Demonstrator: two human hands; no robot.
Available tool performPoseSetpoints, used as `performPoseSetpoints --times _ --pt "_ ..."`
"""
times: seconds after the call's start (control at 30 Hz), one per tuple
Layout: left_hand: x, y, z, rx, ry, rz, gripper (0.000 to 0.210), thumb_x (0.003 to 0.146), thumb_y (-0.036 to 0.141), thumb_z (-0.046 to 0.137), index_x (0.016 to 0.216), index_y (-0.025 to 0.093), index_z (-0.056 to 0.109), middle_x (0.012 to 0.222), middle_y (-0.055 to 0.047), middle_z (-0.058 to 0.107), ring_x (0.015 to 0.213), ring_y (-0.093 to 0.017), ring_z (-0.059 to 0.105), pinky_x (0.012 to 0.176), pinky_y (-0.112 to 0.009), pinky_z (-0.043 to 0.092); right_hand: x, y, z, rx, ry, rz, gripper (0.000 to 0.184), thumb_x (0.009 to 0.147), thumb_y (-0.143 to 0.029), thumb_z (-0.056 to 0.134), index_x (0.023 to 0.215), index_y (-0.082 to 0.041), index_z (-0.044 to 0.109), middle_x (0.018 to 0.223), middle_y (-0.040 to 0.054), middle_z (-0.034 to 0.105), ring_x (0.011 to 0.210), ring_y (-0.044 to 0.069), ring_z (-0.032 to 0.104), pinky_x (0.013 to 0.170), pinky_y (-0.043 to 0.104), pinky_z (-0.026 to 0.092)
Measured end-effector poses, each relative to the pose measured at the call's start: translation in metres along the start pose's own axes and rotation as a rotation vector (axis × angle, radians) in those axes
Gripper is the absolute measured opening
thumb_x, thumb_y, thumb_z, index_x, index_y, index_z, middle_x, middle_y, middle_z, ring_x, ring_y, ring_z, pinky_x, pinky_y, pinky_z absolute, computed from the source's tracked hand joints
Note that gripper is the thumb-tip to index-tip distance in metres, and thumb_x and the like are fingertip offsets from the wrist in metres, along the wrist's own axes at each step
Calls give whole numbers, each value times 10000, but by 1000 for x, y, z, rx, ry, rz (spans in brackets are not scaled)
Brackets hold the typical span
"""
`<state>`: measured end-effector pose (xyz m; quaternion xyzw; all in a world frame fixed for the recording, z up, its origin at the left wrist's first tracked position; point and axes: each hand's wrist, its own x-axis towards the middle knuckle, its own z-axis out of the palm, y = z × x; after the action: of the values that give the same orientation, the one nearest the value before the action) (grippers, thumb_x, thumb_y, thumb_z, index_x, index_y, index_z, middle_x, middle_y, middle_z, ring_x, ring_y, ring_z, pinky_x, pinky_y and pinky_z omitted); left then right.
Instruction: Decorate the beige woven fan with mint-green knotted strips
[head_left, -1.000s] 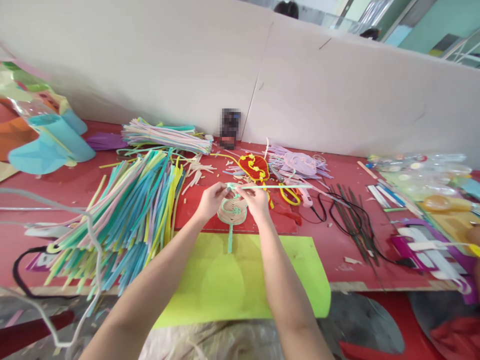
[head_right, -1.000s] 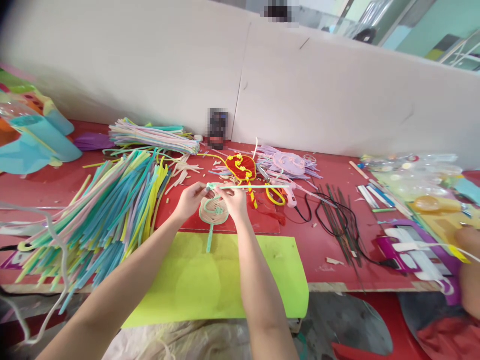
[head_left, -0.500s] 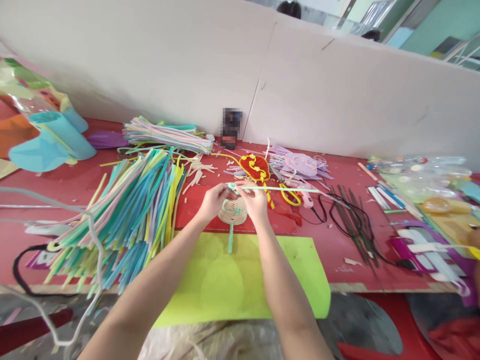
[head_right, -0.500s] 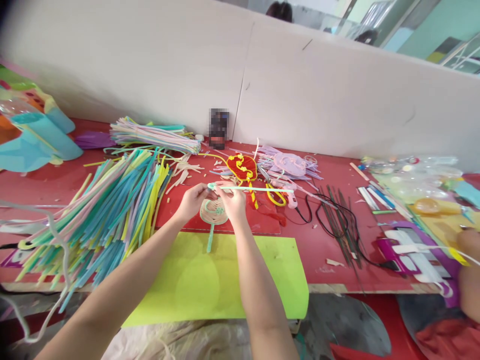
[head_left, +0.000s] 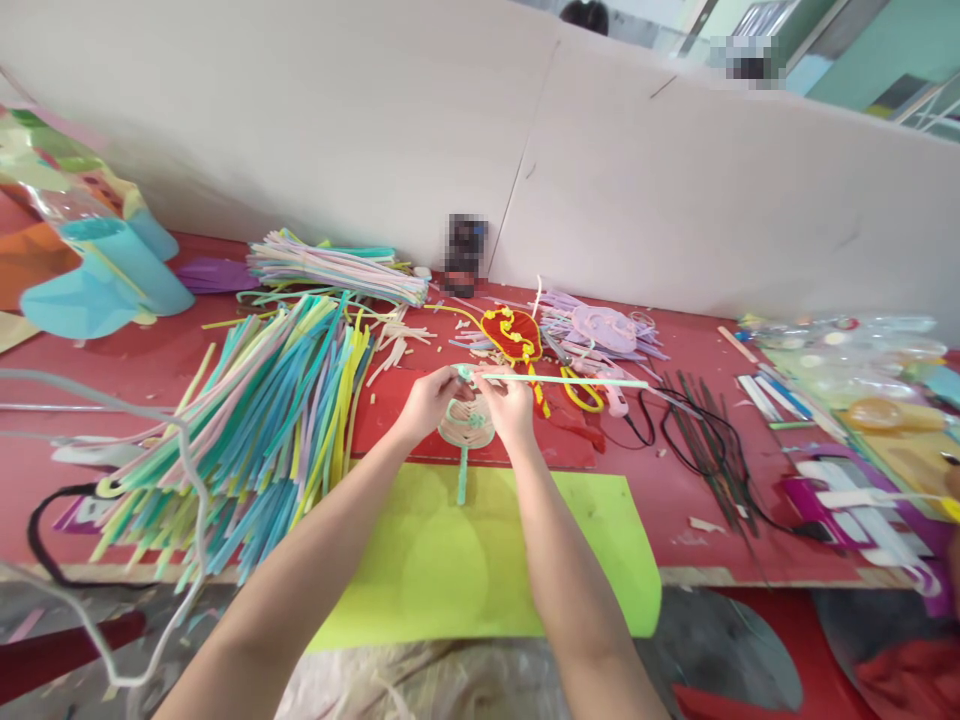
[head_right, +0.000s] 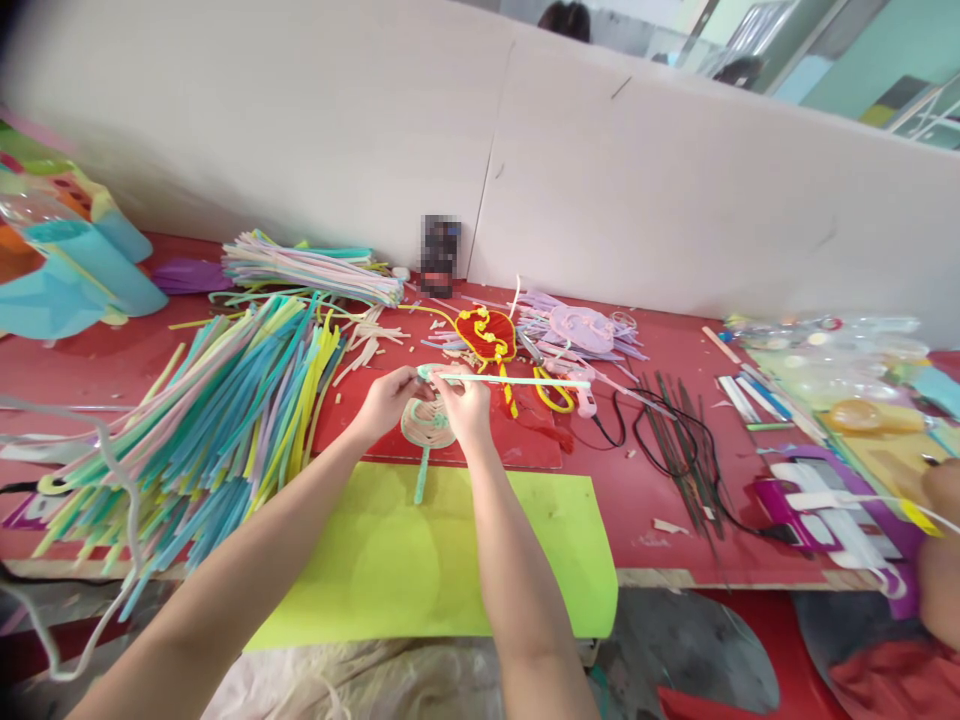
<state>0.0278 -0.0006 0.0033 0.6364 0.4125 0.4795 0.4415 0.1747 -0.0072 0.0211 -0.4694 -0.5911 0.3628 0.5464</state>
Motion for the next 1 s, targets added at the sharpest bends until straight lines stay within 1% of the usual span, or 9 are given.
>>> performPoseSetpoints --times 0.23,0.37,0.47,0.57,0.67,0.77,0.83,0.93,1.0 --pt "0 1 2 1 32 -3 187 876 284 448 824 166 584 782 -37 686 752 -158 663 741 -277 509 1 3 1 -26 64 -6 263 772 -432 636 859 -183 634 907 65 717 857 199 679 811 327 533" --pt "0 1 3 28 6 8 205 879 325 469 865 163 593 814 -45 684 781 -161 656 757 -274 499 2 4 1 3 80 -7 249 770 -427 638 847 -190 633 884 59 715 841 197 680 806 329 540" --pt "0 -1 3 -7 14 -7 251 889 377 463 871 161 591 812 -52 686 778 -170 660 755 -284 506 2 6 1 3 78 -1 247 766 -424 644 853 -193 635 886 60 713 835 200 680 800 329 542" --pt "0 -3 2 -62 38 -9 265 892 385 461 846 156 587 797 -56 687 754 -173 664 751 -300 516 2 8 1 22 63 -11 231 757 -405 664 845 -193 647 880 57 711 837 199 676 802 323 538" --pt "1 -5 1 -85 36 -12 258 896 375 458 847 156 585 802 -60 690 754 -175 667 754 -309 519 5 10 -2 43 -22 -10 221 766 -383 666 886 -198 679 925 58 714 882 203 669 826 324 527" --pt "1 -4 0 -50 26 -23 250 895 367 457 845 161 590 807 -58 696 778 -177 670 767 -305 513 8 10 -8 59 -180 2 257 803 -367 632 1009 -223 691 1080 59 690 1010 212 638 898 338 498" --pt "1 -2 -1 -19 19 -27 242 892 357 458 838 164 593 800 -53 697 787 -178 670 774 -300 508 9 10 -13 56 -258 -8 263 826 -360 606 1043 -238 690 1161 51 662 1095 212 601 961 347 461" --pt "0 1 -2 14 12 -33 222 884 331 461 827 164 597 781 -46 696 772 -176 668 766 -290 502 10 9 -18 44 -316 -16 262 832 -364 593 1047 -251 693 1190 40 649 1132 207 577 996 354 432" --pt "0 2 -2 44 14 -34 212 878 310 460 809 164 596 764 -43 693 753 -171 665 748 -277 496 10 10 -19 40 -325 1 263 816 -370 609 1035 -255 697 1176 39 655 1117 209 583 969 352 450"
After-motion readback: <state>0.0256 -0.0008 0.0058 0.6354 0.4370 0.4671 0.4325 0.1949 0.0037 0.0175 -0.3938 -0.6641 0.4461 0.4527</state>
